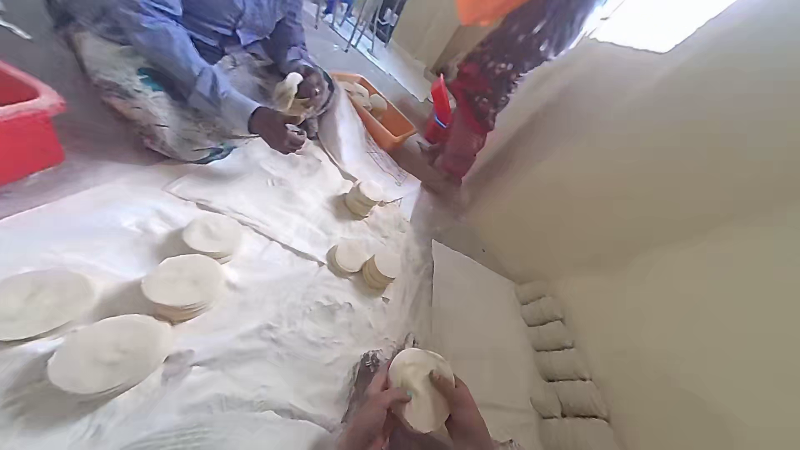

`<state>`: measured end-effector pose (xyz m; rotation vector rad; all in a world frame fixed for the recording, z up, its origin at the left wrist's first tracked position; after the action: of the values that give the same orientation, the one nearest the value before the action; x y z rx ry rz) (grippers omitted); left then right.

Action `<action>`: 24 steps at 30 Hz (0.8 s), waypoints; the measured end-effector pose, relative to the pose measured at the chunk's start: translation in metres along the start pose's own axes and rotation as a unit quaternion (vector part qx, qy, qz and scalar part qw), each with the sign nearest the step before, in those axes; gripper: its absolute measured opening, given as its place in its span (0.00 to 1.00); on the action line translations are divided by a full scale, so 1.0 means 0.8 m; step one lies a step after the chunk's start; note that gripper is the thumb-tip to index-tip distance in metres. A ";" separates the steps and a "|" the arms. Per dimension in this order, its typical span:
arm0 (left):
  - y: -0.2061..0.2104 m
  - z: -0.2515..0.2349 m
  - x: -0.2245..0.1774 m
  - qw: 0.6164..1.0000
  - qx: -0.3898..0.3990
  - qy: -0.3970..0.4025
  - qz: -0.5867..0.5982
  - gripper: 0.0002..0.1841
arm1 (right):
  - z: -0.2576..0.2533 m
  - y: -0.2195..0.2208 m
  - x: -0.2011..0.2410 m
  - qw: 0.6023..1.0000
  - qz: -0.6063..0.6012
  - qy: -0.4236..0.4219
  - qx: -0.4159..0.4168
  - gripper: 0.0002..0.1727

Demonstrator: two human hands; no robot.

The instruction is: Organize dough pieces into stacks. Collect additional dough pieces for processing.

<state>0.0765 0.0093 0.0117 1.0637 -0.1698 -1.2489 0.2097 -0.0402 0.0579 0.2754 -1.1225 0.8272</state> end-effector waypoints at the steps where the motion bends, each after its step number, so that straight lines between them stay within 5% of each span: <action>1: 0.002 -0.003 0.003 1.000 0.004 0.002 0.021 0.36 | 0.007 -0.006 0.011 0.998 0.035 -0.035 -0.028 0.24; 4: 0.002 -0.006 0.022 0.989 -0.054 -0.019 0.135 0.21 | 0.039 -0.022 0.031 0.976 0.166 -0.101 -0.101 0.34; 9: -0.004 -0.029 0.039 0.976 -0.103 -0.002 0.191 0.33 | 0.061 -0.008 0.045 0.929 0.303 -0.170 -0.129 0.44; 13: 0.033 -0.023 0.001 0.985 -0.003 0.081 0.152 0.47 | 0.101 -0.028 0.087 0.903 0.242 -0.320 -0.153 0.44; 16: 0.052 -0.021 0.025 0.980 -0.005 0.046 0.193 0.38 | 0.095 -0.048 0.070 0.927 0.235 -0.267 -0.119 0.52; 20: 0.089 -0.027 0.003 0.987 0.041 0.054 0.142 0.49 | 0.077 -0.064 0.082 0.927 0.220 -0.278 -0.125 0.42; 24: 0.081 -0.020 0.033 0.989 -0.011 0.067 0.128 0.48 | 0.098 -0.093 0.070 0.933 0.204 -0.274 -0.110 0.48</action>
<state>0.1404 -0.0080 0.0388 1.0675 -0.1838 -0.9431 0.2185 -0.1110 0.1563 0.0812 -1.8260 1.0083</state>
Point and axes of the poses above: each hand's wrist, its own z-axis away from the middle knuckle, its own y-axis out of the palm, x = y × z, the point moved 8 cm from there along -z, towards the middle knuckle, and after that the axes turned 10 degrees about -x, right-handed, at the moved point
